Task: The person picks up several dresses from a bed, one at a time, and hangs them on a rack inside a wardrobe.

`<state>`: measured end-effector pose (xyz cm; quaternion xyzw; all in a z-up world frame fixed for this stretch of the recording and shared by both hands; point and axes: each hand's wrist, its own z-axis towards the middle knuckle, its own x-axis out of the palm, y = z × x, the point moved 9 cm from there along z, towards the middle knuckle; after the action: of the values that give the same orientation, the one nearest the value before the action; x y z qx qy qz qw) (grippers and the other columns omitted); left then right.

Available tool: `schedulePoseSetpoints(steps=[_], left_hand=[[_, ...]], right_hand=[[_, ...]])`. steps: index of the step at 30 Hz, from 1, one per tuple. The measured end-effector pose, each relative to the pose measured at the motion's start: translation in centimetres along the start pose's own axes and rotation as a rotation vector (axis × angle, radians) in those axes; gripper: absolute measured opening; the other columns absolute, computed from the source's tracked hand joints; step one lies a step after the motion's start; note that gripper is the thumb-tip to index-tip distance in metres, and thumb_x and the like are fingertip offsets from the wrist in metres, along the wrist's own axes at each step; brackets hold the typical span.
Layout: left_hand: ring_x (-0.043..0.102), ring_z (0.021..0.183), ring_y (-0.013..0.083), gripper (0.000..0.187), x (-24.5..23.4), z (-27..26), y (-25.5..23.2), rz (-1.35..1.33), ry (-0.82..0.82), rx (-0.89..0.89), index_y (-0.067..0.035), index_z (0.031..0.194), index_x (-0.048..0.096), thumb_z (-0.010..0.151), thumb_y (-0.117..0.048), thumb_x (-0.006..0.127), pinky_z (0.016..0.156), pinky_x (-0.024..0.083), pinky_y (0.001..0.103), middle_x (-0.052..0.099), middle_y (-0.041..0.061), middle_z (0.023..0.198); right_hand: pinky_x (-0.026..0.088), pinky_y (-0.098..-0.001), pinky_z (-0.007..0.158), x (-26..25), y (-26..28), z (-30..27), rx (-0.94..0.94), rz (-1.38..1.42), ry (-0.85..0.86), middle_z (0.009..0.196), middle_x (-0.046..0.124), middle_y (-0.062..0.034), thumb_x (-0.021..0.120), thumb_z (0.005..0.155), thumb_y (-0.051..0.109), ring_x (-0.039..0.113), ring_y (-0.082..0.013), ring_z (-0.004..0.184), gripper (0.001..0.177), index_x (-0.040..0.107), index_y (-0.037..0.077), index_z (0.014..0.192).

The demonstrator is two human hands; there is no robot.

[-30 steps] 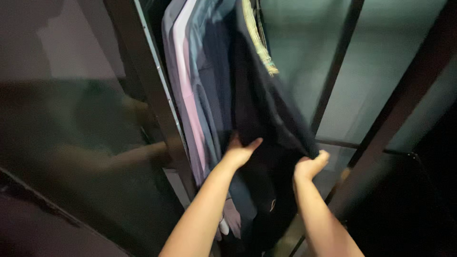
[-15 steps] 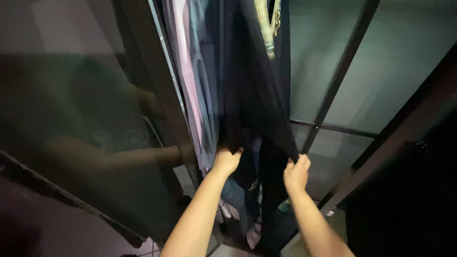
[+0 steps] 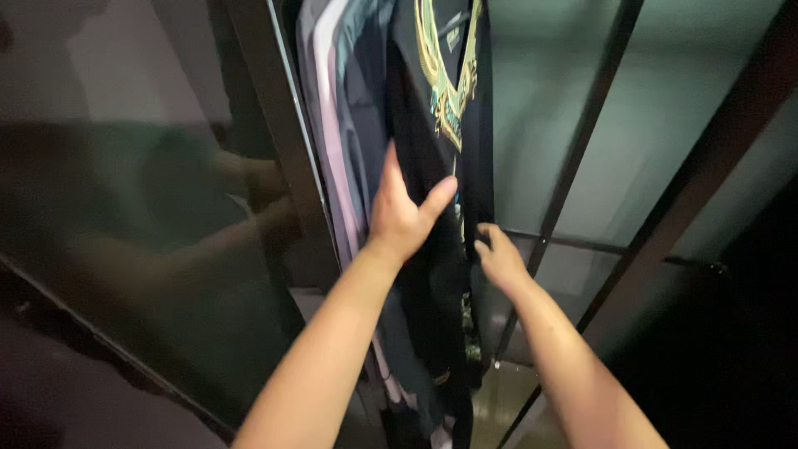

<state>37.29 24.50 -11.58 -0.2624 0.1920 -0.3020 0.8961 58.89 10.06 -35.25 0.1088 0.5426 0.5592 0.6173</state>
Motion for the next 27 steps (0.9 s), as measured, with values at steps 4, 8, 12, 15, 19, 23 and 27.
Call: schedulePoseSetpoints(steps=[4,8,12,15,19,23,27], left_hand=[[0.056,0.137,0.0391,0.091,-3.2,6.7,-6.8,0.207,-0.118,0.167,-0.006,0.158,0.029,0.091,-0.039,0.081,0.11,0.048,0.044,0.052,0.025,0.151],[0.071,0.103,0.041,0.061,-3.7,14.1,-9.0,0.538,-0.037,0.085,-0.011,0.139,0.054,0.091,-0.043,0.073,0.086,0.055,0.05,0.074,0.021,0.109],[0.072,0.085,0.0417,0.039,-2.7,18.3,-10.2,0.732,-0.025,0.141,-0.007,0.108,0.068,0.09,-0.041,0.069,0.073,0.055,0.053,0.074,0.019,0.085],[0.072,0.081,0.0414,0.026,-1.3,19.9,-9.1,0.895,-0.001,0.159,-0.006,0.091,0.073,0.091,-0.031,0.064,0.072,0.055,0.053,0.074,0.021,0.083],[0.073,0.079,0.0408,0.019,-2.6,20.9,-8.3,0.924,-0.052,0.254,-0.005,0.082,0.076,0.085,-0.016,0.06,0.072,0.057,0.051,0.074,0.021,0.082],[0.074,0.08,0.0398,0.021,-3.9,21.6,-6.8,1.008,-0.054,0.2,-0.004,0.085,0.077,0.087,-0.014,0.059,0.072,0.058,0.05,0.075,0.02,0.083],[0.075,0.082,0.0392,0.02,-3.3,21.0,-6.3,1.056,-0.014,0.193,-0.004,0.088,0.077,0.088,-0.014,0.059,0.072,0.058,0.05,0.075,0.021,0.087]], right_hand=[[0.046,-0.0391,0.106,-6.5,12.6,2.6,-0.081,-0.031,-0.059,0.137,0.062,-0.0206,0.065,0.095,0.02,0.06,-0.0339,0.128,0.048,0.056,0.004,0.139],[0.046,-0.0393,0.107,-11.2,22.1,2.9,-0.137,-0.097,-0.052,0.145,0.055,-0.0176,0.066,0.093,0.023,0.057,-0.0339,0.129,0.056,0.05,0.006,0.144],[0.04,-0.0411,0.112,-13.9,28.4,2.9,-0.323,-0.236,-0.129,0.153,0.047,-0.02,0.07,0.092,0.023,0.047,-0.0366,0.139,0.065,0.044,0.007,0.149],[0.036,-0.0439,0.115,-14.8,30.3,3.3,-0.311,-0.284,-0.121,0.16,0.038,-0.0194,0.069,0.09,0.024,0.038,-0.0367,0.145,0.073,0.037,0.01,0.154],[0.02,-0.0559,0.118,-16.0,32.5,4.2,-0.366,-0.504,-0.157,0.162,0.028,-0.0207,0.072,0.089,0.03,0.023,-0.0403,0.15,0.081,0.031,0.012,0.157],[0.017,-0.0621,0.118,-17.9,34.0,4.2,-0.462,-0.59,-0.222,0.164,0.025,-0.0222,0.072,0.088,0.033,0.019,-0.0426,0.152,0.084,0.029,0.012,0.158],[0.018,-0.0636,0.117,-19.5,35.2,3.8,-0.514,-0.611,-0.279,0.162,0.027,-0.0236,0.073,0.087,0.033,0.021,-0.0435,0.151,0.085,0.03,0.012,0.157]])
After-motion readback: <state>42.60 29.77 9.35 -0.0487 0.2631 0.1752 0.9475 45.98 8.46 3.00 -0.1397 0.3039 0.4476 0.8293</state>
